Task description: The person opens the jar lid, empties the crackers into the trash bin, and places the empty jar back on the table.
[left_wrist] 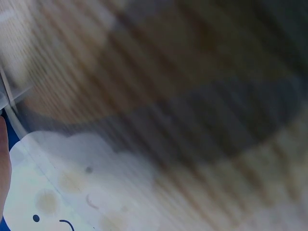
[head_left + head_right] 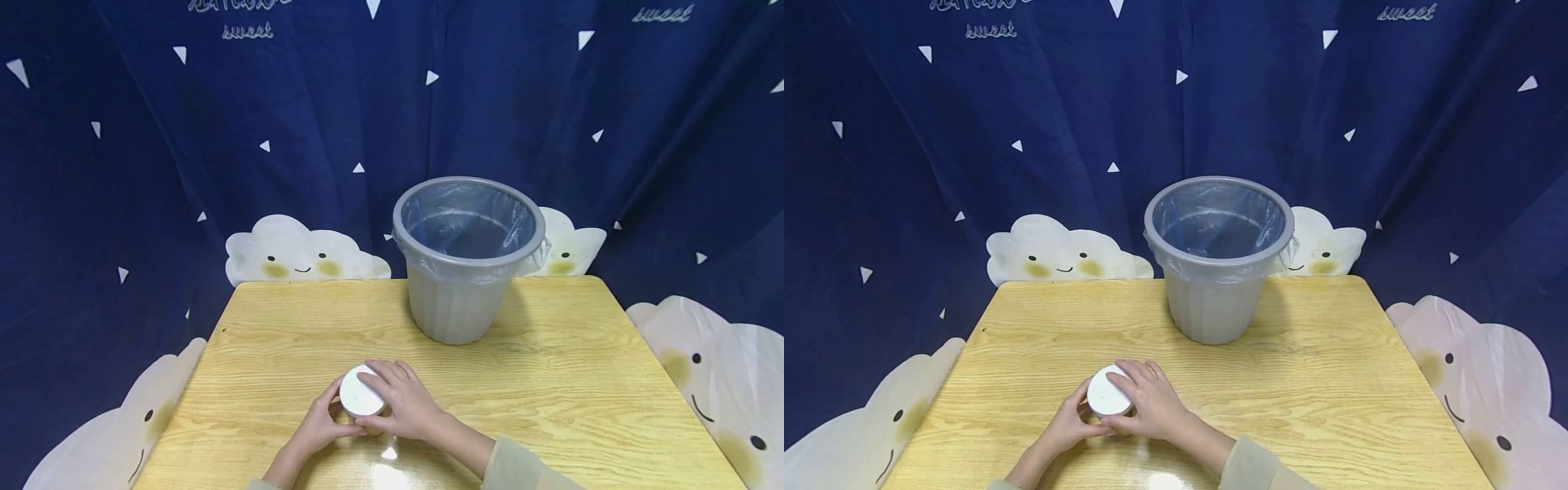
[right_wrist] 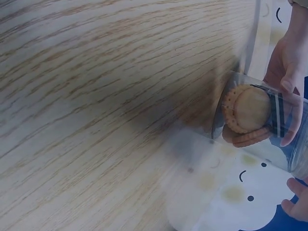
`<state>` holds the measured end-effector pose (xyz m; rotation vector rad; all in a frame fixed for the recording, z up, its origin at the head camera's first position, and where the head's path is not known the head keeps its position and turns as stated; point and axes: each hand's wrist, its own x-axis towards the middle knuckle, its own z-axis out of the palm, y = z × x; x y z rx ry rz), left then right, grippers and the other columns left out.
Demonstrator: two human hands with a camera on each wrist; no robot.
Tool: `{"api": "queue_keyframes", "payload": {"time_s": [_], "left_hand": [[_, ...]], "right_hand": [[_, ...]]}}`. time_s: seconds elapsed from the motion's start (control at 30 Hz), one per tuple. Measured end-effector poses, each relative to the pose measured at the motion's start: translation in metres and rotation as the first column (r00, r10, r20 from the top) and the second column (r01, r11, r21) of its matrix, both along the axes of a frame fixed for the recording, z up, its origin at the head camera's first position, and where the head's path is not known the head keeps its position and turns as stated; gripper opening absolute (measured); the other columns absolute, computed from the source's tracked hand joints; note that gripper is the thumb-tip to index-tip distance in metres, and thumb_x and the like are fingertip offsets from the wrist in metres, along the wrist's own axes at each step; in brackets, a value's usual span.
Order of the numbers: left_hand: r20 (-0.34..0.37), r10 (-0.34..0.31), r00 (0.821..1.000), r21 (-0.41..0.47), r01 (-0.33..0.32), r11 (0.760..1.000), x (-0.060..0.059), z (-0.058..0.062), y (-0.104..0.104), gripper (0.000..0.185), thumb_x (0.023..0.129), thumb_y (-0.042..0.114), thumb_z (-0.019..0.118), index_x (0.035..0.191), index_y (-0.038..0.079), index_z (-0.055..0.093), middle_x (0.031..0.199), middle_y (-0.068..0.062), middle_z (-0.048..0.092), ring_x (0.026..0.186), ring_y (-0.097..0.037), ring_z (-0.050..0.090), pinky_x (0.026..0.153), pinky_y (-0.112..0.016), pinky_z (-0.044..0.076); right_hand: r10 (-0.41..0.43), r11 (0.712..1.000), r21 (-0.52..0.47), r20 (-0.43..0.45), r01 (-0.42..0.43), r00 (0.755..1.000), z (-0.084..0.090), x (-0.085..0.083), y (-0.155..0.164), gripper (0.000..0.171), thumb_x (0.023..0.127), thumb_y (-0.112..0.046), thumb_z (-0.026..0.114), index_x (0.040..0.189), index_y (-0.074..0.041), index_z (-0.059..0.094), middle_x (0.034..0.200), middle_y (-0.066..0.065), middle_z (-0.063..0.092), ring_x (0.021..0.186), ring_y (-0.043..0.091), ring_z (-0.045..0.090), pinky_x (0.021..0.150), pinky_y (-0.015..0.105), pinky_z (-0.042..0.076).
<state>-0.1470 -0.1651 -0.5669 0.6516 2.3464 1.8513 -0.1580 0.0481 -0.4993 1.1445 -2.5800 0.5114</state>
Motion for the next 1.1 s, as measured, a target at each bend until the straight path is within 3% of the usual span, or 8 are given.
{"api": "queue_keyframes", "payload": {"time_s": [0.2,0.3,0.43,0.57,0.83,1.0,1.1], "left_hand": [[-0.056,-0.005,0.998,-0.003,0.004,1.0,0.0,0.002,0.001,0.087,0.064,0.01,0.082,0.138,0.009,0.035,0.128,-0.015,0.047,0.115,-0.007,0.046,0.094,-0.036,0.046],[-0.077,-0.01,0.997,-0.01,0.01,1.0,0.003,0.012,0.003,0.086,0.064,0.007,0.081,0.136,0.004,0.035,0.127,-0.018,0.047,0.114,-0.005,0.045,0.094,-0.038,0.047],[-0.052,-0.011,0.999,-0.016,0.01,1.0,0.008,0.026,0.005,0.085,0.063,0.007,0.081,0.135,0.002,0.036,0.126,-0.018,0.047,0.113,-0.002,0.045,0.095,-0.04,0.046],[-0.014,-0.007,1.0,-0.018,0.007,1.0,0.009,0.029,0.004,0.085,0.063,0.008,0.082,0.135,0.003,0.036,0.127,-0.017,0.047,0.113,-0.002,0.045,0.095,-0.04,0.045],[-0.012,0.01,1.0,-0.032,-0.011,0.999,0.0,-0.001,-0.001,0.088,0.062,0.023,0.083,0.137,0.016,0.036,0.13,-0.008,0.046,0.117,-0.012,0.045,0.096,-0.033,0.045],[-0.039,0.007,0.999,-0.033,-0.009,0.999,-0.001,-0.002,-0.001,0.087,0.063,0.022,0.082,0.137,0.014,0.036,0.13,-0.011,0.046,0.117,-0.013,0.045,0.095,-0.035,0.046],[-0.016,0.011,1.0,-0.035,-0.011,0.999,0.0,-0.001,0.0,0.088,0.063,0.023,0.083,0.137,0.016,0.036,0.131,-0.008,0.046,0.118,-0.012,0.044,0.096,-0.033,0.045]], "right_hand": [[0.016,1.0,-0.01,-0.012,-0.016,1.0,-0.001,-0.002,0.001,0.069,0.079,-0.065,0.052,0.131,-0.02,0.048,0.138,0.007,0.043,0.124,0.024,0.041,0.104,0.049,0.033],[0.03,0.999,-0.022,-0.008,-0.03,1.0,-0.001,-0.003,0.002,0.069,0.079,-0.064,0.053,0.131,-0.019,0.048,0.137,0.007,0.044,0.123,0.025,0.042,0.104,0.049,0.033],[0.057,0.998,-0.038,0.003,-0.057,0.998,-0.001,-0.005,0.003,0.068,0.079,-0.063,0.054,0.13,-0.019,0.049,0.137,0.007,0.044,0.123,0.025,0.042,0.105,0.049,0.032],[0.096,0.994,-0.044,-0.003,-0.096,0.995,-0.002,-0.008,0.004,0.067,0.079,-0.061,0.055,0.13,-0.018,0.049,0.138,0.006,0.042,0.125,0.021,0.04,0.104,0.049,0.032],[0.166,0.985,-0.041,0.006,-0.165,0.986,-0.002,-0.015,0.007,0.07,0.075,-0.058,0.062,0.132,-0.019,0.047,0.138,0.008,0.042,0.126,0.02,0.038,0.105,0.049,0.032],[0.194,0.981,-0.03,0.025,-0.194,0.981,0.0,-0.019,0.009,0.069,0.076,-0.057,0.063,0.132,-0.019,0.048,0.139,0.006,0.041,0.127,0.019,0.038,0.105,0.049,0.031],[0.21,0.978,-0.021,0.031,-0.209,0.977,0.0,-0.02,0.01,0.068,0.076,-0.057,0.063,0.132,-0.02,0.048,0.139,0.005,0.041,0.127,0.019,0.037,0.106,0.05,0.03]]}}
